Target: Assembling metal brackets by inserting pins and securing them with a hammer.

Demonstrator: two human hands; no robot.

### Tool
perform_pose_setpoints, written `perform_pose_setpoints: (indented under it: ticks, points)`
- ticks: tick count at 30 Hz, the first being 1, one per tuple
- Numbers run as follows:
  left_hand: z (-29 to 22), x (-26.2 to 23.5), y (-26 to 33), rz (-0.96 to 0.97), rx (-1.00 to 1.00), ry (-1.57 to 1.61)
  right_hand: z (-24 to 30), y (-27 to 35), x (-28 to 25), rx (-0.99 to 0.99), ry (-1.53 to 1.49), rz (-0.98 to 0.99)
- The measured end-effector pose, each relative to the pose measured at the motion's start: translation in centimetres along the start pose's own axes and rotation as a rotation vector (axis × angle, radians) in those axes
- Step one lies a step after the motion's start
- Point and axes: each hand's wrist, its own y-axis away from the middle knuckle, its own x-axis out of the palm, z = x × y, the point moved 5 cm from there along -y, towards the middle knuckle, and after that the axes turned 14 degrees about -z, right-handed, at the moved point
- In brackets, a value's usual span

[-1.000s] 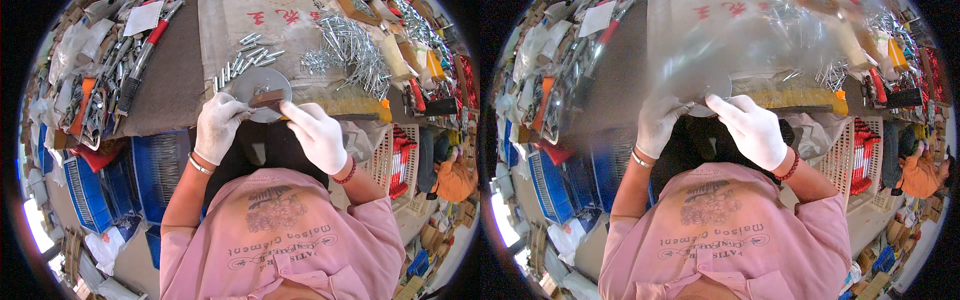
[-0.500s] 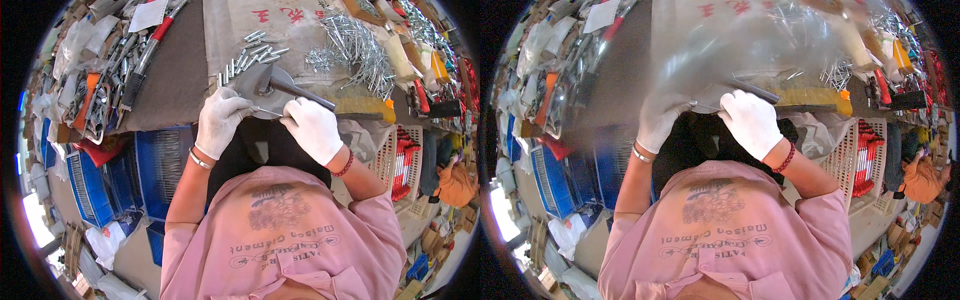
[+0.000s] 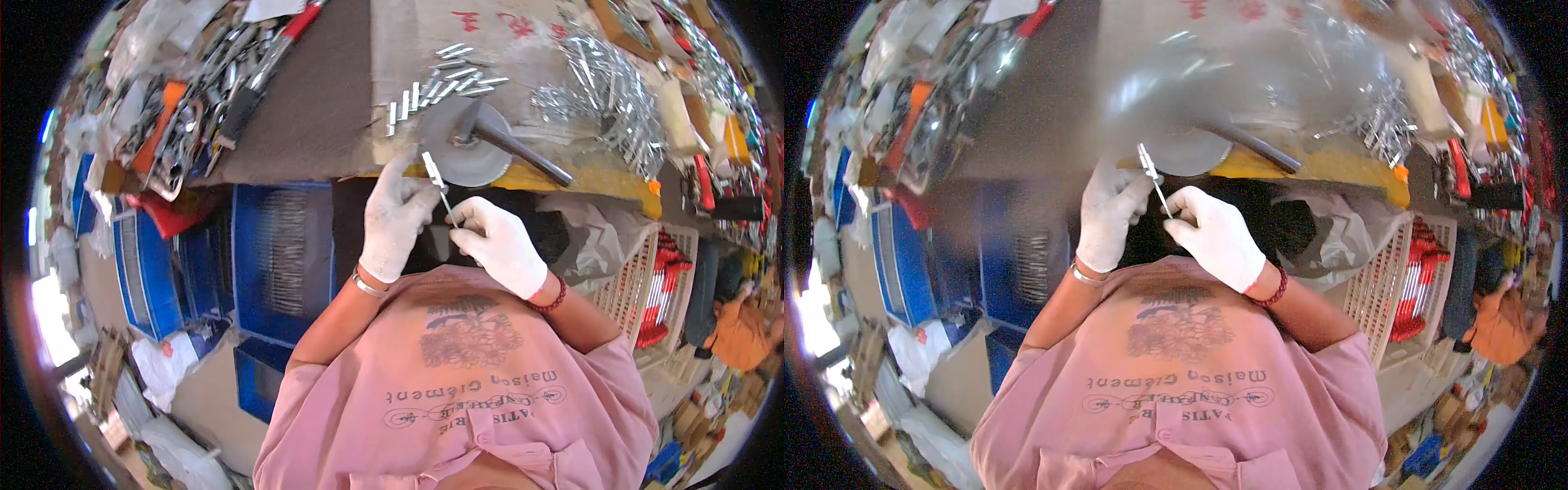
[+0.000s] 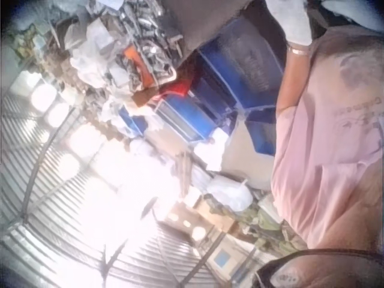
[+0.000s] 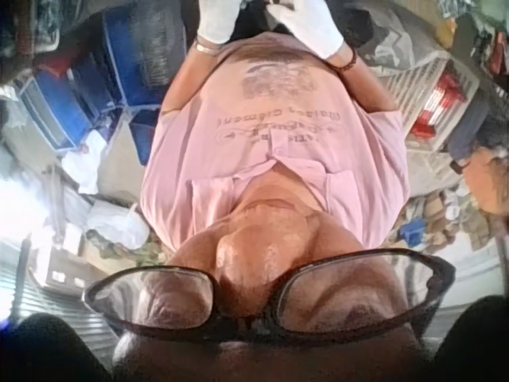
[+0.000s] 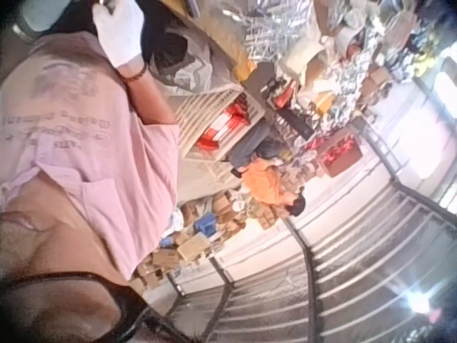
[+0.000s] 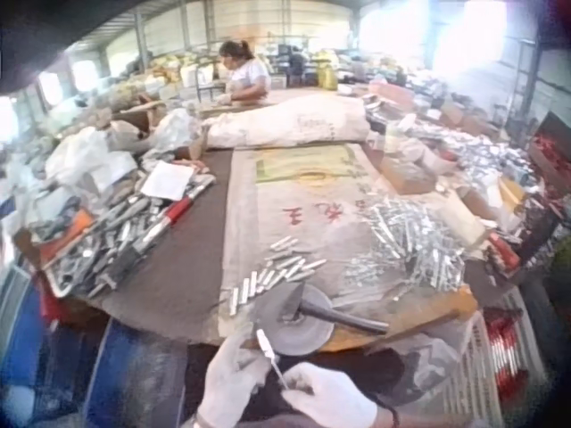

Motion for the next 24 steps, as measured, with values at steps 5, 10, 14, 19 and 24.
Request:
perform_pose_setpoints:
  ticks: [5,10,14,19,24]
  points:
    - [-0.9,-2.4,0.2,-0.081,0.142,0.106,2.4,0.1,0.8,-0.171,0.133,-0.036]
    - [2.0,-12.5,0.4,-0.398,0.092,0.064,1.1,-2.5,-3.2,-0.165,-0.159,-0.148]
    - [12.4,-23.7,0.8,-0.827,-0.052,-0.094,0.1,-3.8,-4.3,-0.067,-0.227,-0.22]
    - [28.9,-36.0,2.2,-1.134,-0.259,-0.211,-0.1,-4.3,-3.9,-0.03,-0.255,-0.245]
    - [34.6,-40.9,-0.7,-1.137,-0.282,-0.515,-0.3,-4.4,-3.8,-0.025,-0.27,-0.261]
